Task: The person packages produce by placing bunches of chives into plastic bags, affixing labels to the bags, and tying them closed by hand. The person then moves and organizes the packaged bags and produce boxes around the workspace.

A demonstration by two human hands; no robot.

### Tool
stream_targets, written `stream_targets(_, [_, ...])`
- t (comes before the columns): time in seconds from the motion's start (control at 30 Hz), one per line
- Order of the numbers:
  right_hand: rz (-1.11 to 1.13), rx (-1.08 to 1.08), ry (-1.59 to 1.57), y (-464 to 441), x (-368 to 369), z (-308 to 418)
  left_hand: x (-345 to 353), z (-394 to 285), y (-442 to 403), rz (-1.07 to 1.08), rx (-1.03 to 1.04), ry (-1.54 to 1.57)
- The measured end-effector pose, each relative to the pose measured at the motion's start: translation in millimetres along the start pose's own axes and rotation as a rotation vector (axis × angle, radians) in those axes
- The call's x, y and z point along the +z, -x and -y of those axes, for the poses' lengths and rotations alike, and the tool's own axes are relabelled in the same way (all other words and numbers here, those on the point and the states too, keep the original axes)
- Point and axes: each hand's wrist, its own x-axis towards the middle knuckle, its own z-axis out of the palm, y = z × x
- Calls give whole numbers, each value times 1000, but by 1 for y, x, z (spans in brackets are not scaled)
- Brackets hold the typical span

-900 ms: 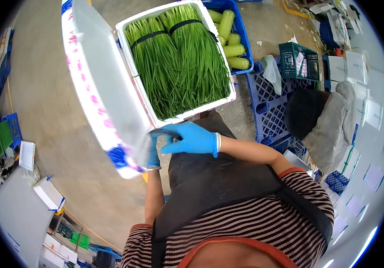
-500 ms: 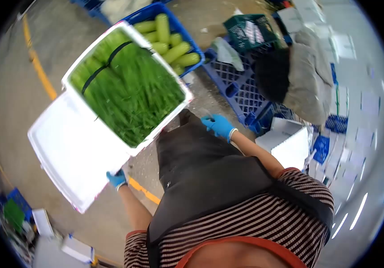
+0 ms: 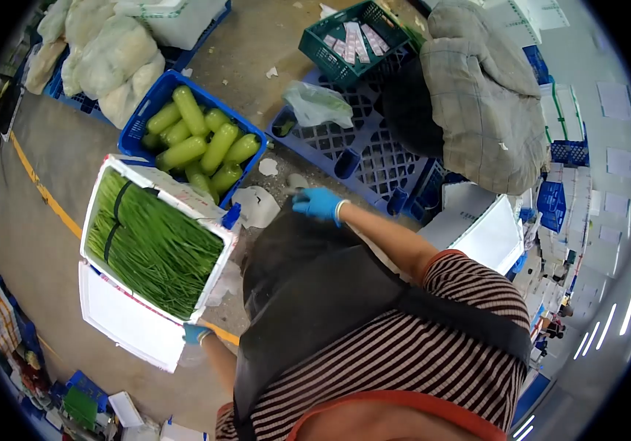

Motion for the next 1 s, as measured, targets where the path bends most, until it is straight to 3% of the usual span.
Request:
stream_targets(0.07, [-194, -107, 108, -10, -59, -49, 34, 12, 41, -140, 154, -57])
stream_targets(0.13, [-168, 204, -247, 7, -133, -58, 47, -88, 151, 175, 148, -2])
stream_targets(0.2, [-328, 213, -345, 6, -176, -105, 68, -152, 216, 291, 442, -159])
stream_targets(0.27, [-390, 358, -556, -10, -202, -174, 98, -170, 235, 270, 501, -192])
stream_targets(0.43, [-486, 533, -947, -58, -210, -291, 105, -227, 268, 428, 629, -306])
stream_targets(0.57, [-412, 608, -956, -137, -166, -324, 120, -212, 228, 429, 596, -748])
stream_targets(0.67, [-496, 537, -934, -202, -146, -298, 148, -176, 194, 513, 523, -851])
stream_targets(0.77, [-616, 336, -901, -288, -131, -303, 188, -150, 194, 557, 532, -890])
stream_targets(0.8, [-599, 481, -474, -301, -151, -276, 197, -150, 210, 528, 466, -747])
stream_targets(0.9, [-581, 479, -110, -388, -149, -291, 213, -147, 233, 433, 367, -482])
stream_targets(1.0, [-653, 365, 124, -446, -126, -316, 217, -133, 230, 506, 501, -257])
